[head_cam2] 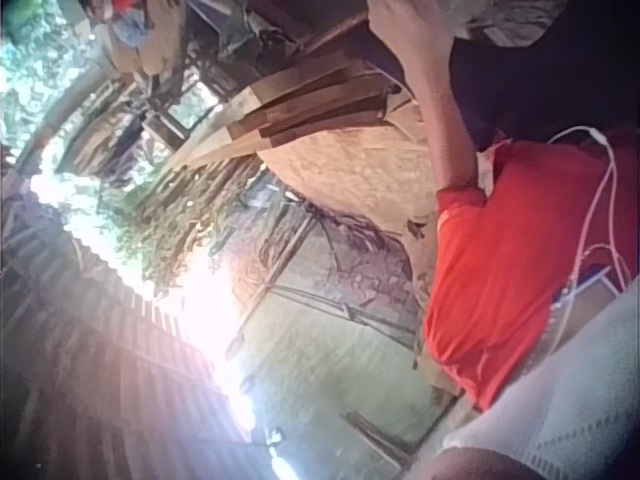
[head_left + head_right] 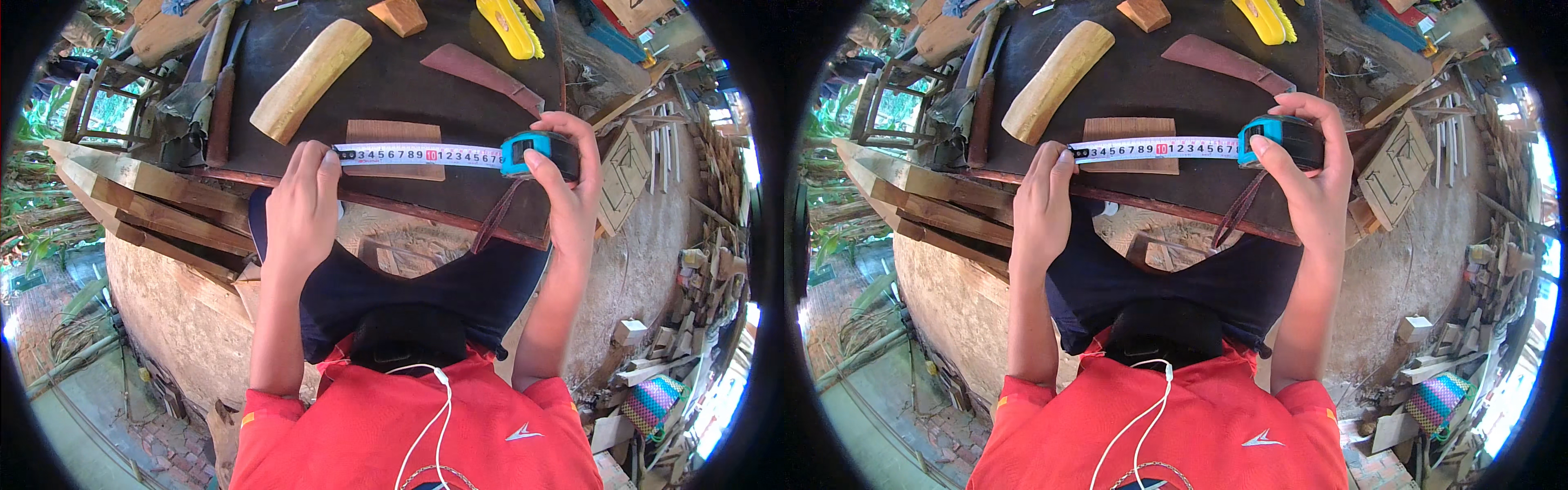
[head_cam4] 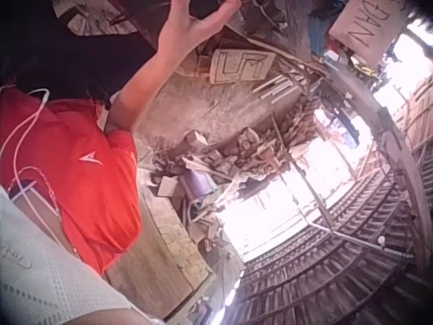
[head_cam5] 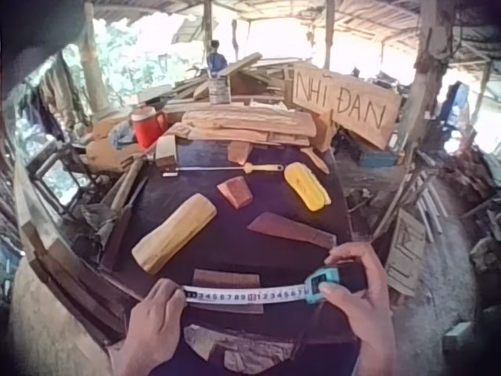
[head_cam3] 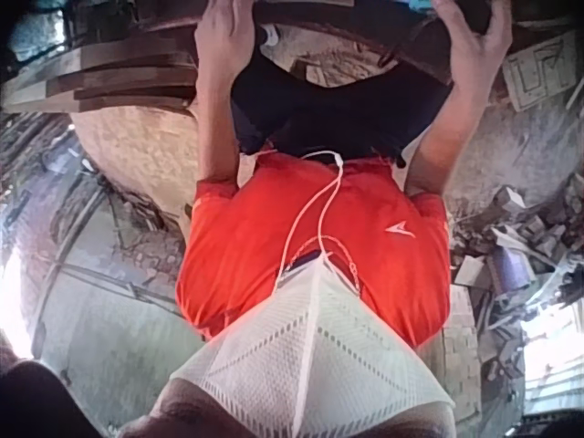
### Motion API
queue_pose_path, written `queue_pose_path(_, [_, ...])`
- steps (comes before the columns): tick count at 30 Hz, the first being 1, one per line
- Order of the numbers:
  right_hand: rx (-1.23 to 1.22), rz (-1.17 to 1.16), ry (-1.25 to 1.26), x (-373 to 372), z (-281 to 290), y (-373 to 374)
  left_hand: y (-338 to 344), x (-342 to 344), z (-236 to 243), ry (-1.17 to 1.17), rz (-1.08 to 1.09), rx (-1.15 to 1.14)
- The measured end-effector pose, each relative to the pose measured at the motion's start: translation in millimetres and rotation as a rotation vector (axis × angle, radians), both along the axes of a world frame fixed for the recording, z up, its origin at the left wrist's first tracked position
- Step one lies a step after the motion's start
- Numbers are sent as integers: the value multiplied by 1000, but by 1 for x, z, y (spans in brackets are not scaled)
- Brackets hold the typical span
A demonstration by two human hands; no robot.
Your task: Measuring and carving wood blocks with a chisel and tape measure.
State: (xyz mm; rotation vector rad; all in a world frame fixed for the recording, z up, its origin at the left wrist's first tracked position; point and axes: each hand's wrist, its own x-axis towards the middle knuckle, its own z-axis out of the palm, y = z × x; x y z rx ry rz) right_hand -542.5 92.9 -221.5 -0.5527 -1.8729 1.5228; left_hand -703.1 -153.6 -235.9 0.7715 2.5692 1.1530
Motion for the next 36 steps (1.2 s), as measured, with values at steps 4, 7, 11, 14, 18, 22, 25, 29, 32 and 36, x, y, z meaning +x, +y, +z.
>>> queue_pose_path(4, [187,-19,17,-2,-14,7,6,1,1,275,-47,-122])
queue_pose_path(7, [69,-44,65,-2,-17,2,10,0,2,297,-73,-177])
queue_pose_path(11, [-3,-31,130,-1,-24,2,11,-3,-1,324,-98,-164])
queue_pose_path(14, [63,-85,118,1,-31,3,11,-1,2,318,-71,-176])
queue_pose_path(18, [74,-74,126,1,-34,5,14,-2,2,338,-75,-181])
queue_pose_path(22, [64,-54,117,2,-33,2,15,-3,3,317,-73,-187])
queue_pose_path(25, [134,-59,129,4,-33,4,15,-4,3,331,-81,-169])
queue_pose_path(29, [269,-48,145,7,-35,5,12,-4,2,362,-112,-164])
queue_pose_path(32, [189,-41,179,7,-38,3,10,-2,2,344,-115,-180])
queue_pose_path(36, [111,-64,120,7,-35,1,11,-2,1,328,-103,-171])
